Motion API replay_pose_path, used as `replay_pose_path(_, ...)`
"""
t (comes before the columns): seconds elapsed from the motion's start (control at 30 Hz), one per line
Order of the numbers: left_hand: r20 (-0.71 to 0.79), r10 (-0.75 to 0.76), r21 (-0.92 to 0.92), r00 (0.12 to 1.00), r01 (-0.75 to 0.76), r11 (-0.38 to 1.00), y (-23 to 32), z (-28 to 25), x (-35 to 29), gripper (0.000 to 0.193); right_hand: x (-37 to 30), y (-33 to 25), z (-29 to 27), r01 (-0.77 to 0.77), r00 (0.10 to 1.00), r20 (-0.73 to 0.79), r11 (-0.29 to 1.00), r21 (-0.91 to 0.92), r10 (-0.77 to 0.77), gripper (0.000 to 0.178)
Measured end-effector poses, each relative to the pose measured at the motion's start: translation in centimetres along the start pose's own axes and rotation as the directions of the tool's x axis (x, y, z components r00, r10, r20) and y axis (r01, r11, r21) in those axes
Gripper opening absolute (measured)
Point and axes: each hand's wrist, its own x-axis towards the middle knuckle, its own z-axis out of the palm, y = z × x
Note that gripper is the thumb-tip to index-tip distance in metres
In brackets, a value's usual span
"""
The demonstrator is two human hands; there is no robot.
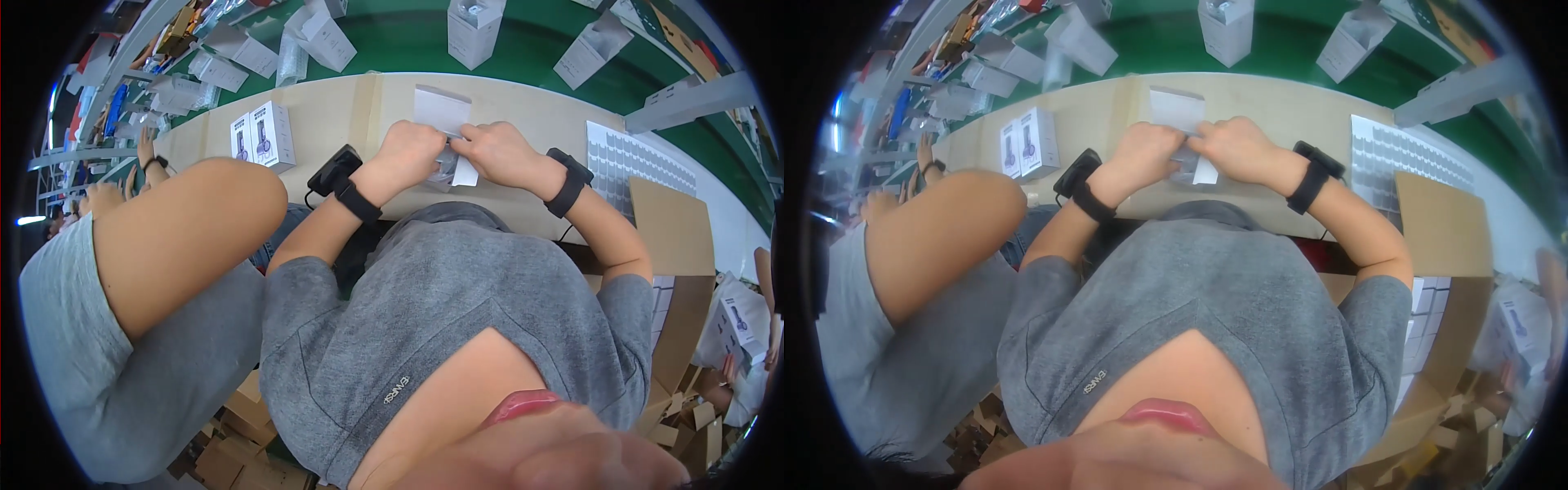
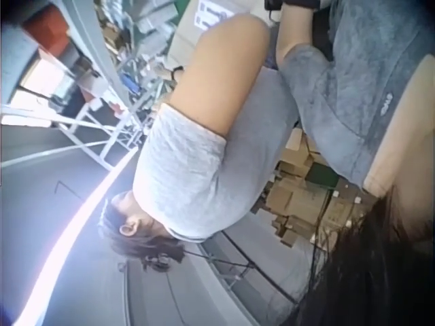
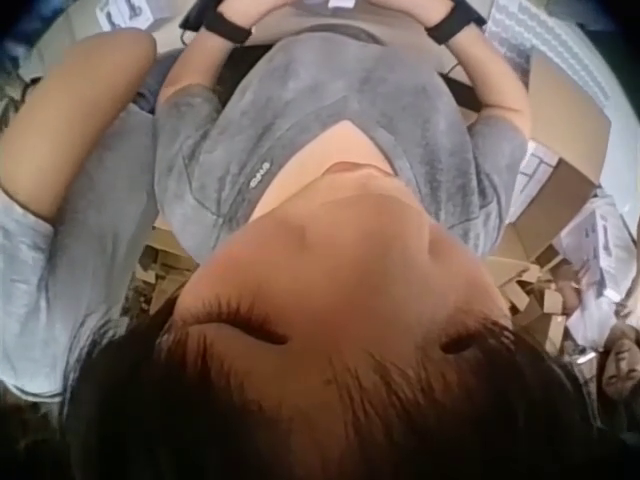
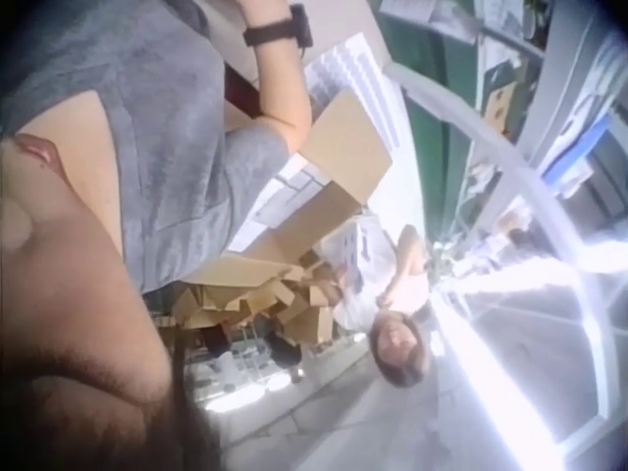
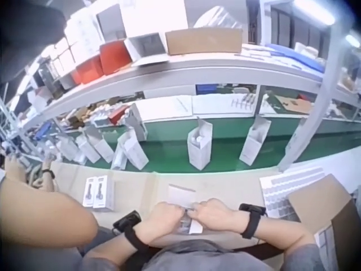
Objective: The person removes boxes from a larger carton and places them on a table. They then open each box, take out a bubble-wrapped device, and put it back into the box before closing the lid and setting it aside.
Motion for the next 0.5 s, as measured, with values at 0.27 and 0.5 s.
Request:
replay_pose_path(0.27, -0.357, 0.128, -0.466, 0.925, -0.295, 0.834, -2.9, -2.4, -0.7, 0.037, -3.9, 1.0, -1.5, 0.019, 0.917, -0.387, 0.96, 0.278, 0.094, 0.014)
replay_pose_path(0.5, -0.466, -0.106, -0.774, 0.878, -0.347, 0.53, -1.3, -1.0, -2.1, 0.042, -4.9, -1.4, -5.5, 0.198, 0.84, -0.542, 0.911, 0.362, 0.032, 0.013)
